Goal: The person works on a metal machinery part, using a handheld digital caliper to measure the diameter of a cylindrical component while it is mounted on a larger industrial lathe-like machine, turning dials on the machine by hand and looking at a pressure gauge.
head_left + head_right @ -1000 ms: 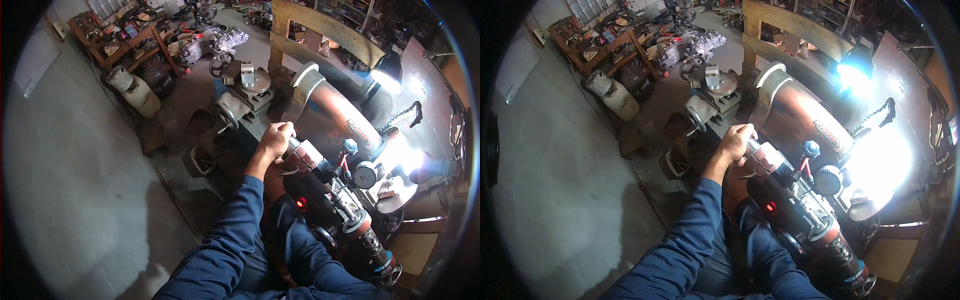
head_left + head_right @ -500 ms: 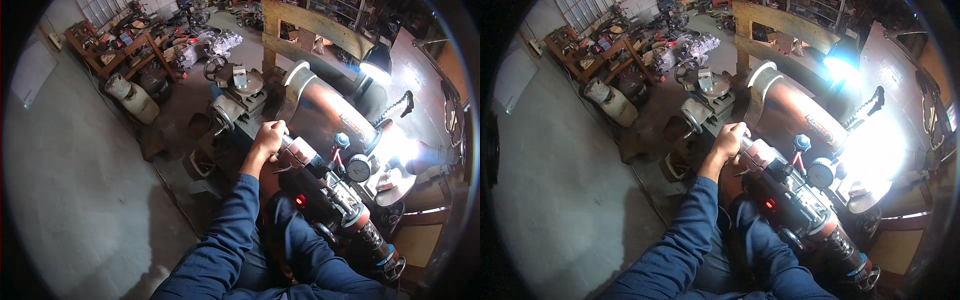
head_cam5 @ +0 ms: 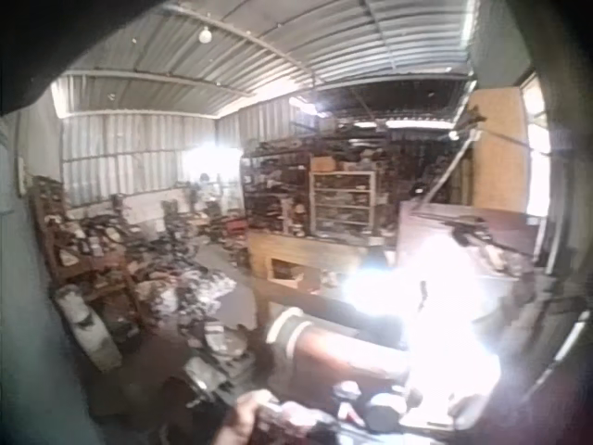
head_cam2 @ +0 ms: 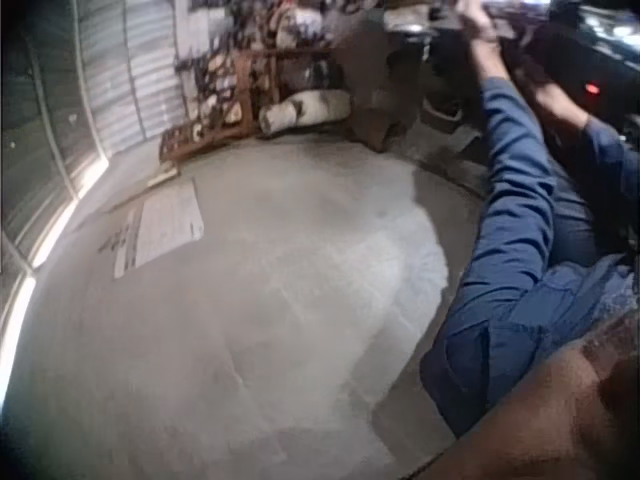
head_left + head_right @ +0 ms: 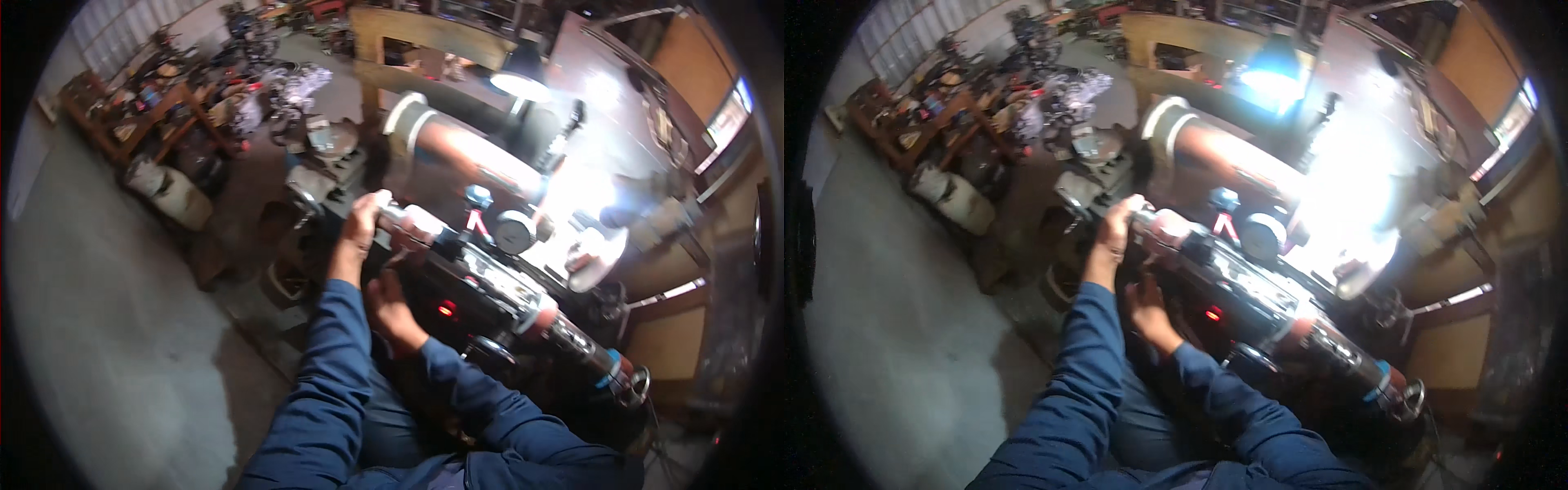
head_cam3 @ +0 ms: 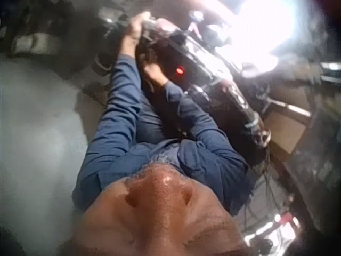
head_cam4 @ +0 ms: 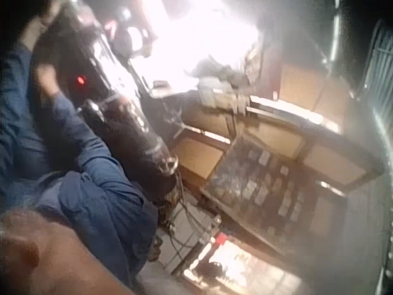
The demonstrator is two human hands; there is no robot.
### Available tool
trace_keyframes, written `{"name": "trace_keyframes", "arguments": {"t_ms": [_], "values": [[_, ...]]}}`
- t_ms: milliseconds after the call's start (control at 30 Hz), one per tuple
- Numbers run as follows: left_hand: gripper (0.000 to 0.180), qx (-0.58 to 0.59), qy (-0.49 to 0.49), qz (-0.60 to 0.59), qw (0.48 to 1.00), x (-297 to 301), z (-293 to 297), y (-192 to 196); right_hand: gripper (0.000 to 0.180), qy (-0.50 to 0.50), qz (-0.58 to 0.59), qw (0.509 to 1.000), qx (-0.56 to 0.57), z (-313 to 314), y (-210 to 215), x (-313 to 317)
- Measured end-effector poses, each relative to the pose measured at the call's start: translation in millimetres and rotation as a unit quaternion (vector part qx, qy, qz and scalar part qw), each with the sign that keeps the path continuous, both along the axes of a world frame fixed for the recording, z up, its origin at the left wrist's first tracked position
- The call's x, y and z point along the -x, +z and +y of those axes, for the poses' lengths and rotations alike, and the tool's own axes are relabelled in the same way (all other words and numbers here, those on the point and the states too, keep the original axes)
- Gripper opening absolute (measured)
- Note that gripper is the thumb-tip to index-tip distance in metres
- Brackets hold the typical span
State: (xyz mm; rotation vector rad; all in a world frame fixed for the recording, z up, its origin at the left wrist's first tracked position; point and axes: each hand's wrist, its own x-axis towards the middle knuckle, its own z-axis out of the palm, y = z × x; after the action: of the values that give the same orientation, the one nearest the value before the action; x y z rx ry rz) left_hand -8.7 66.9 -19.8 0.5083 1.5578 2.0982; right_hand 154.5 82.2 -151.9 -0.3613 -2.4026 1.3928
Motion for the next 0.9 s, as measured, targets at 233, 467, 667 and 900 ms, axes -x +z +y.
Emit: {"name": "trace_keyframes", "arguments": {"t_ms": [233,467,667,900], "values": [[0.048,0.105,0.054,0.031,0.993,-8.2,-26.0,14.6,0.010,-0.032,0.162,0.963,-0.213,91.0,207.4,-231.4],[0.047,0.106,0.127,0.012,0.986,-22.8,-3.5,25.8,0.028,-0.402,-0.164,0.780,-0.450,257.2,257.5,-469.3],[0.047,0.165,0.122,-0.054,0.977,-16.2,-1.4,27.1,0.025,-0.485,-0.202,0.837,-0.154,281.1,147.9,-558.3],[0.039,0.183,0.103,-0.061,0.976,-2.8,-3.4,22.7,0.017,-0.429,-0.222,0.872,-0.080,272.1,154.6,-568.3]]}}
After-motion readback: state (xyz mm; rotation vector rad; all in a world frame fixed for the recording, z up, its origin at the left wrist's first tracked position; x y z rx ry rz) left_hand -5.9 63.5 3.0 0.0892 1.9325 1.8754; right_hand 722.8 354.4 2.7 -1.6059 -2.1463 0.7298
